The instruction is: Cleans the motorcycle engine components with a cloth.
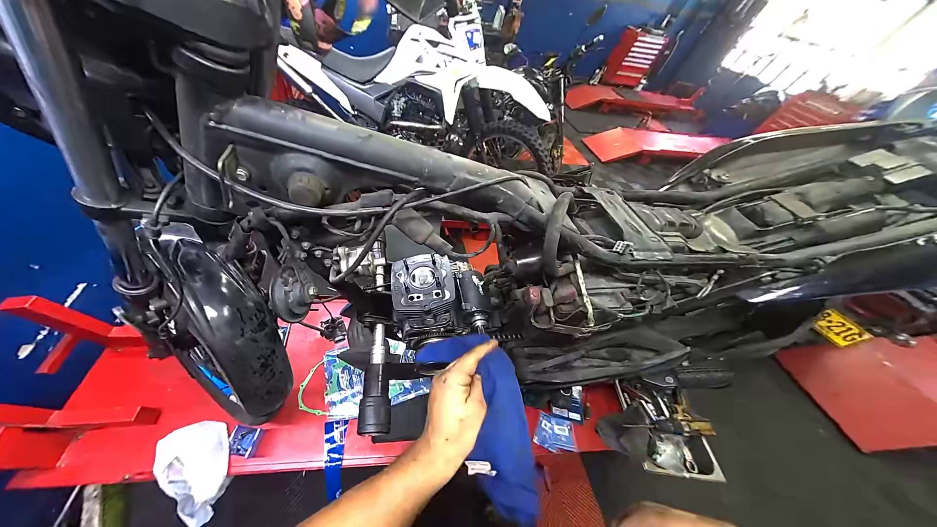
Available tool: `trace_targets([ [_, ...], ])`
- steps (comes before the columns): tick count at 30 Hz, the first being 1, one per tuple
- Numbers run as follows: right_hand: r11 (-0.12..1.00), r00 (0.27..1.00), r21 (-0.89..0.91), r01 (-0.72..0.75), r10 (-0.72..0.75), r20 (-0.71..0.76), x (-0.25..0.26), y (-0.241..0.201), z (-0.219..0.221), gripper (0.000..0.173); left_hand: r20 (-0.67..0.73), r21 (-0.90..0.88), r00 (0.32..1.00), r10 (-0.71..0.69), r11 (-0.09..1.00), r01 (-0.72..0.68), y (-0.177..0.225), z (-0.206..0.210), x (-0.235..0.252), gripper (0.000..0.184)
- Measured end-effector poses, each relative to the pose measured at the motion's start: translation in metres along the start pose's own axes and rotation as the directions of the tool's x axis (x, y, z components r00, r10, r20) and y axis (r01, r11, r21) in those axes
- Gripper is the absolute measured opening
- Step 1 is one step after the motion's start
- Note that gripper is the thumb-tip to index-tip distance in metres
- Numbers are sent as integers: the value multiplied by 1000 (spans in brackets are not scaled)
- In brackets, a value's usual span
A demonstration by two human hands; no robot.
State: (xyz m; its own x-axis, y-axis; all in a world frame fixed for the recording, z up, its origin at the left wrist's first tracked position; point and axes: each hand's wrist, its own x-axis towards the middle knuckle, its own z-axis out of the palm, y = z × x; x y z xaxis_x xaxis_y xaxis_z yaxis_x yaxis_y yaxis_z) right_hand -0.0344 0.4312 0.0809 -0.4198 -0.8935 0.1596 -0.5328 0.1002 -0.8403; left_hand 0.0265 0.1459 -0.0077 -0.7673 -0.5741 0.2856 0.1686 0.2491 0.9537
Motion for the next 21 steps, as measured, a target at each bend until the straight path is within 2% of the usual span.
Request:
trace_targets([
  [2,997,993,76,-11,19,-113,8,-2,-2,66,60,-230,998,17,973,-2,14,15,3,44],
  [5,987,970,140,85,-50,-236,44,-2,22,114,274,-455,956,106,890,32,46,52,-10,56],
  [6,980,942,174,95,-32,-334,58,-7,43,124,278,-519,951,135,854,30,55,65,-14,58],
  [7,977,911,183,114,-29,-412,71,-11,62,131,200,-575,969,146,818,-4,62,74,-16,54],
  [9,983,915,86,165,-120,-385,81,-15,75,128,4,-659,992,127,746,-93,69,77,-5,35],
  [10,977,932,79,196,-160,-325,85,-20,73,127,-37,-682,991,129,721,-120,72,71,6,29],
  [13,966,952,67,249,-231,-200,81,-32,69,128,-57,-722,981,186,671,-170,84,52,12,24],
  [15,958,947,42,284,-274,-167,80,-31,68,128,-41,-725,986,159,674,-139,89,44,16,26],
  [16,955,946,36,294,-286,-152,80,-29,69,127,-9,-722,992,124,686,-92,88,41,18,28],
  [18,956,952,12,294,-292,-90,77,-22,66,125,150,-695,988,41,715,76,80,34,26,34],
  [20,959,959,22,283,-283,-6,74,-16,61,123,363,-656,932,-11,707,264,66,25,41,36],
  [21,960,961,51,277,-278,10,73,-13,59,122,424,-639,904,-50,691,338,58,23,46,35],
])
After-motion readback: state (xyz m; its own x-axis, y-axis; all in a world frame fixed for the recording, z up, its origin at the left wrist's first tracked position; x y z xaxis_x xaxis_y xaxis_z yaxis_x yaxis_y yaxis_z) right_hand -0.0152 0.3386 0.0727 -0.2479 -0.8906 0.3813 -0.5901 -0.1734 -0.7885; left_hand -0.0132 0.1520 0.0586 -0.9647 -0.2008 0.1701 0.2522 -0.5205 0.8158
